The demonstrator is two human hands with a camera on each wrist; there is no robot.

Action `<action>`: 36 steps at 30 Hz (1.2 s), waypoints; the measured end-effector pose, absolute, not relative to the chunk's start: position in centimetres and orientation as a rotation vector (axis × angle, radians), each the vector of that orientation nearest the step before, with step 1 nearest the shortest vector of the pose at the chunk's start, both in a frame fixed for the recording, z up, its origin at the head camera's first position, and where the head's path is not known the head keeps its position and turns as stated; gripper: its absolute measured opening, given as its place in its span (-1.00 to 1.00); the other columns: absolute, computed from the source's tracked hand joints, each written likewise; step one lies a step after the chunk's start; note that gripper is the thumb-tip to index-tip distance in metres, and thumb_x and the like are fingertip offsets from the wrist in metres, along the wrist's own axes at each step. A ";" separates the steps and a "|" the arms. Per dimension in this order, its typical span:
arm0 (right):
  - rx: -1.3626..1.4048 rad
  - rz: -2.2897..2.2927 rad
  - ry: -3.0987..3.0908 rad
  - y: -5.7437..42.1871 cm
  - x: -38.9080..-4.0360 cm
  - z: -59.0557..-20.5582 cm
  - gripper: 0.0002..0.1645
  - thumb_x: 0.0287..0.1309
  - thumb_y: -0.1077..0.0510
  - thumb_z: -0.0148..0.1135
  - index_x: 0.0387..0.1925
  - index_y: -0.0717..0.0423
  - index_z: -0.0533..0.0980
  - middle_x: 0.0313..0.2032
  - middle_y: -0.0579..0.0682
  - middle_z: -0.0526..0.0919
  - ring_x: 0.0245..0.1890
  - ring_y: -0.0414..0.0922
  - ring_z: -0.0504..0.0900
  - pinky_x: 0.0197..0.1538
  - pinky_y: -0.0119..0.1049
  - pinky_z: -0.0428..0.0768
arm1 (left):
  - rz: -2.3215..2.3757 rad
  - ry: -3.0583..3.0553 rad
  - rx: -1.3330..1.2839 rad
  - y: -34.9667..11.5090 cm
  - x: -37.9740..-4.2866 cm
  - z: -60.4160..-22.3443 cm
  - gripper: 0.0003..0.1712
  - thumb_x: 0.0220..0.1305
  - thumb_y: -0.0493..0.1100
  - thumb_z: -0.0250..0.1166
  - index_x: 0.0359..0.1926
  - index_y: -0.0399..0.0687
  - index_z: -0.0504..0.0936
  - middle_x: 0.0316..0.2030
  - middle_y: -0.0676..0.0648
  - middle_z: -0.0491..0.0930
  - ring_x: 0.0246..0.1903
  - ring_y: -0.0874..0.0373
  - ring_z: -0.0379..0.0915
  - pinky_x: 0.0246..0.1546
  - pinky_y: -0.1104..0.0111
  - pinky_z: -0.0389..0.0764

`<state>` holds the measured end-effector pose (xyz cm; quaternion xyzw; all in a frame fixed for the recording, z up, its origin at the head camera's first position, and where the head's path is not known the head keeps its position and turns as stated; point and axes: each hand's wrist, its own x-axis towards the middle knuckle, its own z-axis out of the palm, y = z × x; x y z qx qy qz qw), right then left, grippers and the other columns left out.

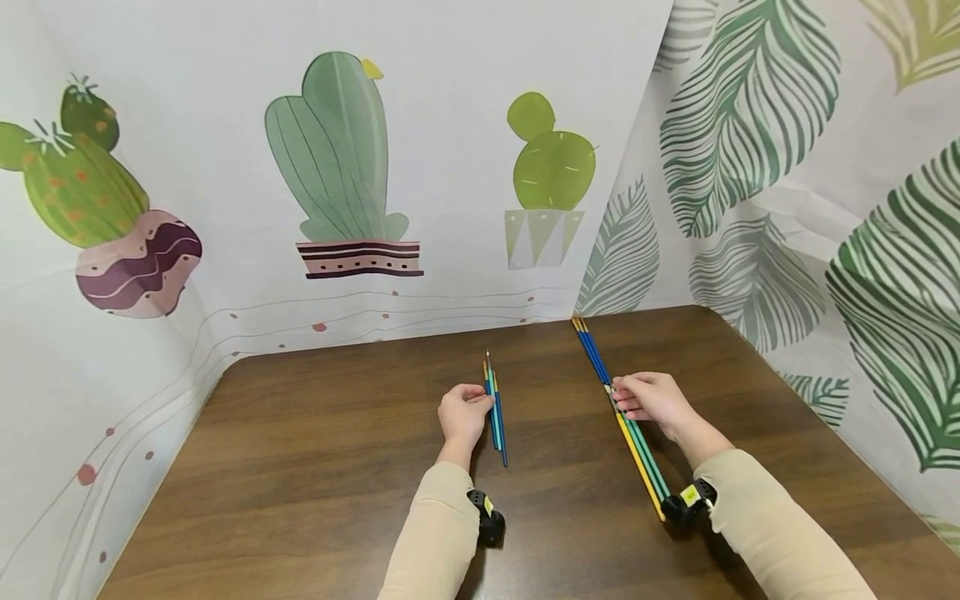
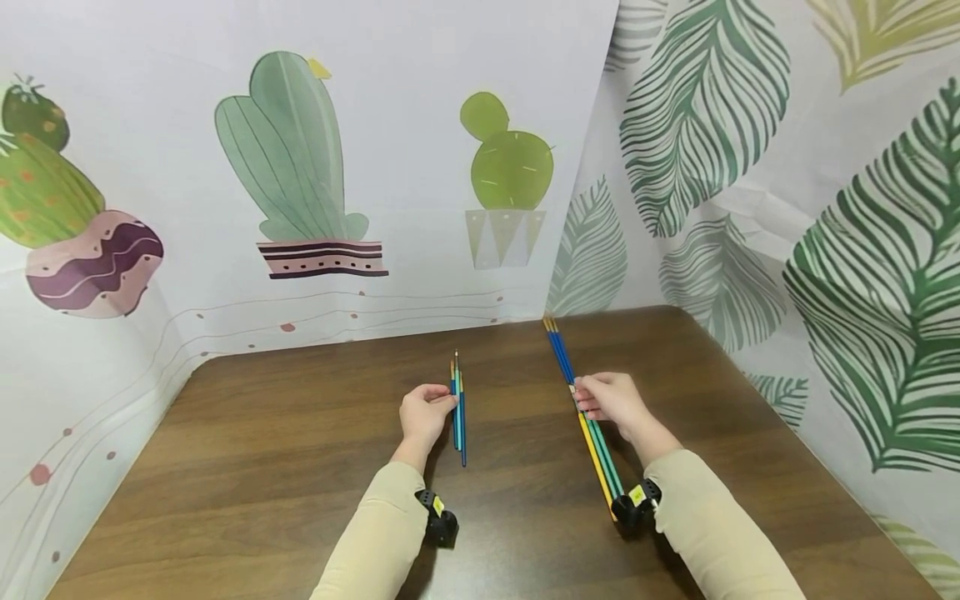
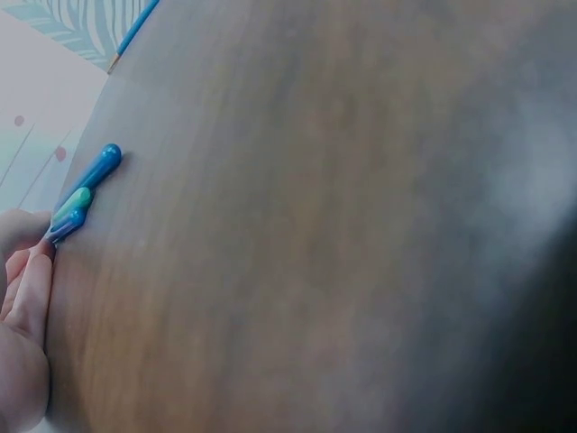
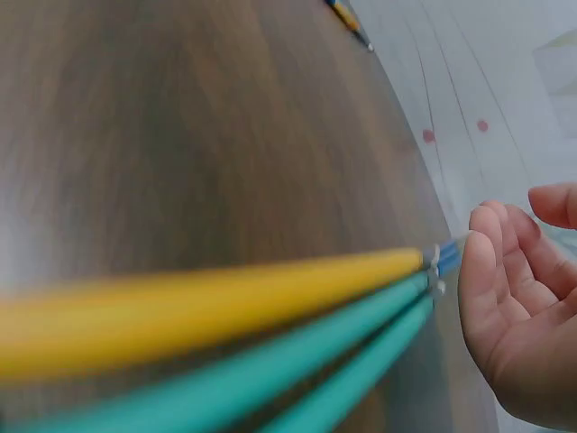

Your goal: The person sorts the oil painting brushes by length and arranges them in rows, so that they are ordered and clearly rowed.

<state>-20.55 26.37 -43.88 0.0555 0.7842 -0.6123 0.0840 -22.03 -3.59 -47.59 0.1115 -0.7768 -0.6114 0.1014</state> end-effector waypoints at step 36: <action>0.102 -1.909 2.130 13.8 -23.0 -45.3 -0.52 0.30 0.17 0.02 0.09 0.49 0.38 -0.10 0.31 0.64 -0.29 -0.12 0.71 -0.22 -0.25 0.69 | -1.755 -2.277 0.273 -3.8 -22.4 -48.3 -0.86 -0.04 -0.32 0.41 -0.38 -0.26 0.66 -0.43 -0.18 0.72 -0.38 0.08 0.70 -0.31 0.31 0.66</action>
